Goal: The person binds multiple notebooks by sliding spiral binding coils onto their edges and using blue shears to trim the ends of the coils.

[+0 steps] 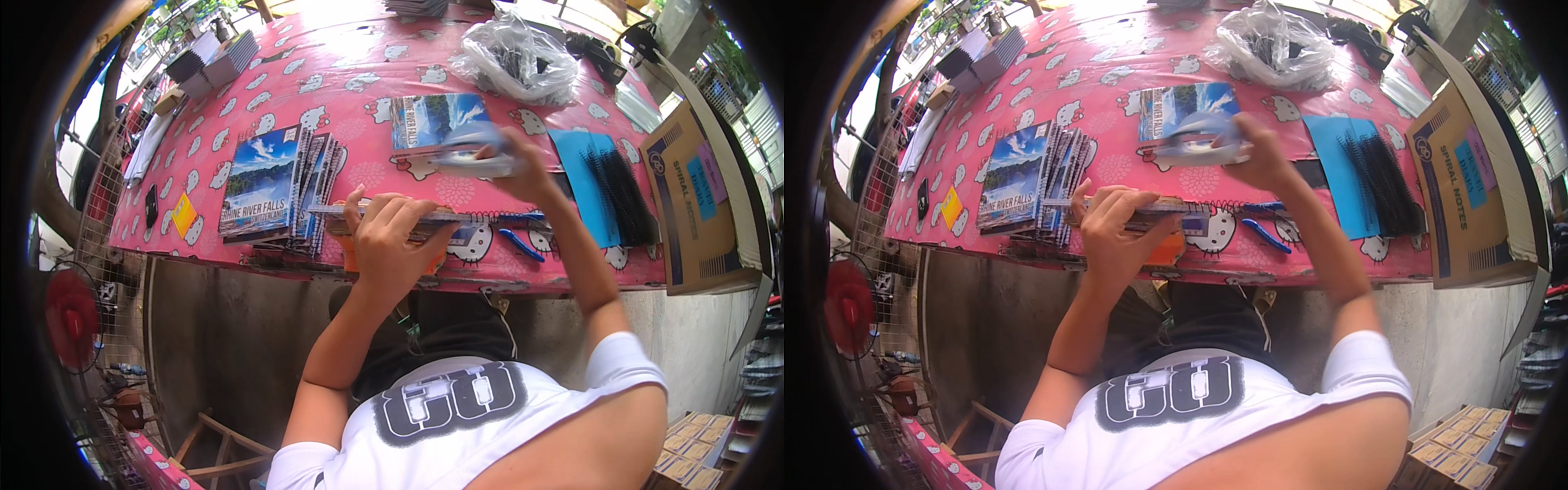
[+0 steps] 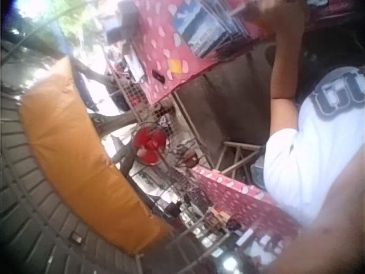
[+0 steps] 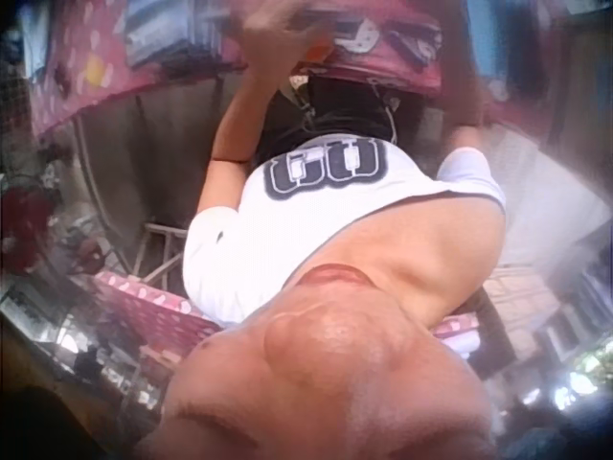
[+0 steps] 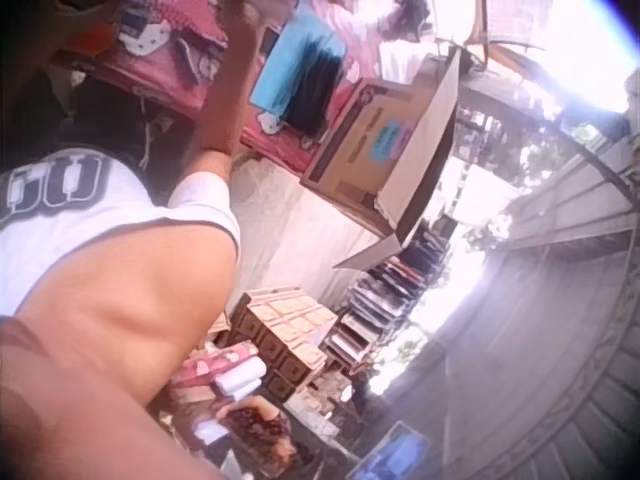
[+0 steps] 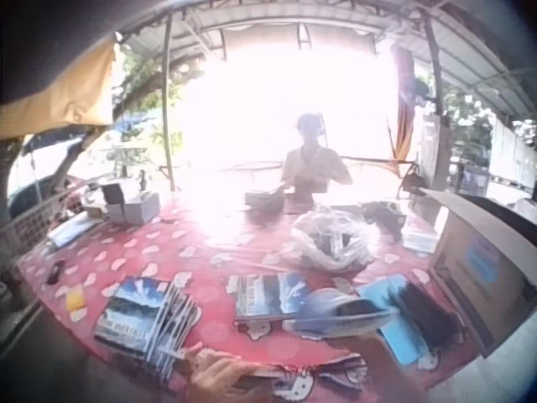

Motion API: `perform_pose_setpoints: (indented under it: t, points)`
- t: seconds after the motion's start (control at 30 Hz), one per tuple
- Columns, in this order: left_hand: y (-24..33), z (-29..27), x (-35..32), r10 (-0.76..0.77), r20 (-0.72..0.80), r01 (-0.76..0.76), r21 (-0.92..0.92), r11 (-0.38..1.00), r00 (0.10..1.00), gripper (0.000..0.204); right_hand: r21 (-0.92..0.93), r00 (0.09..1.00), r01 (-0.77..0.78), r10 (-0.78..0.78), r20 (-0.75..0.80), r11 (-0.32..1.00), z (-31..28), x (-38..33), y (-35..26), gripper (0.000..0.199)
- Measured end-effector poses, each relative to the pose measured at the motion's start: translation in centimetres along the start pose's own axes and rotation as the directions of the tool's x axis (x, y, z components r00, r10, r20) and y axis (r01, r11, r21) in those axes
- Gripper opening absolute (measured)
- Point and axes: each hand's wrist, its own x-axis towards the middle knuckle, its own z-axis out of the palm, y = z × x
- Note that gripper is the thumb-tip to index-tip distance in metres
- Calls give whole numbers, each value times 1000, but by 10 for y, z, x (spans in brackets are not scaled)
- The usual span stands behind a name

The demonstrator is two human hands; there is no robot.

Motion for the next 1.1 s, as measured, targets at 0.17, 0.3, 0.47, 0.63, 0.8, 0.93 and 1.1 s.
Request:
perform_pose_setpoints:
  t: [0.17, 0.3, 0.47, 0.63, 0.8, 0.93, 1.1]
  points:
    - [2, 5, 5, -17, -21, 17, -24, 1000, 1000, 29, -417, 887, 461, -412, 208, 783, -23, -12, 28, 42]
    - [0, 7, -3, -52, -25, 52, 3, 999, 998, 29, 708, 991, -132, 68, 118, 694, -16, -14, -36, 39]
    - [2, 4, -3, -57, 14, 57, -10, 998, 998, 34, -104, 953, 152, -117, 280, 983, -18, 12, -21, 40]
    - [8, -12, 9, -73, 29, 64, 236, 970, 997, 42, 44, 952, 128, -135, 274, 991, 3, 15, -11, 35]
    - [-15, -22, 0, -196, 4, 192, 179, 965, 981, 34, 349, 898, 311, -393, 197, 884, 14, 18, -17, 40]
    - [-20, -22, -3, -244, 34, 239, 104, 965, 969, 30, 274, 942, 144, -217, 258, 951, 11, 34, -26, 45]
    - [-24, -30, -1, -229, 33, 224, 116, 968, 973, 31, -56, 943, 184, -160, 290, 981, 19, 43, -42, 33]
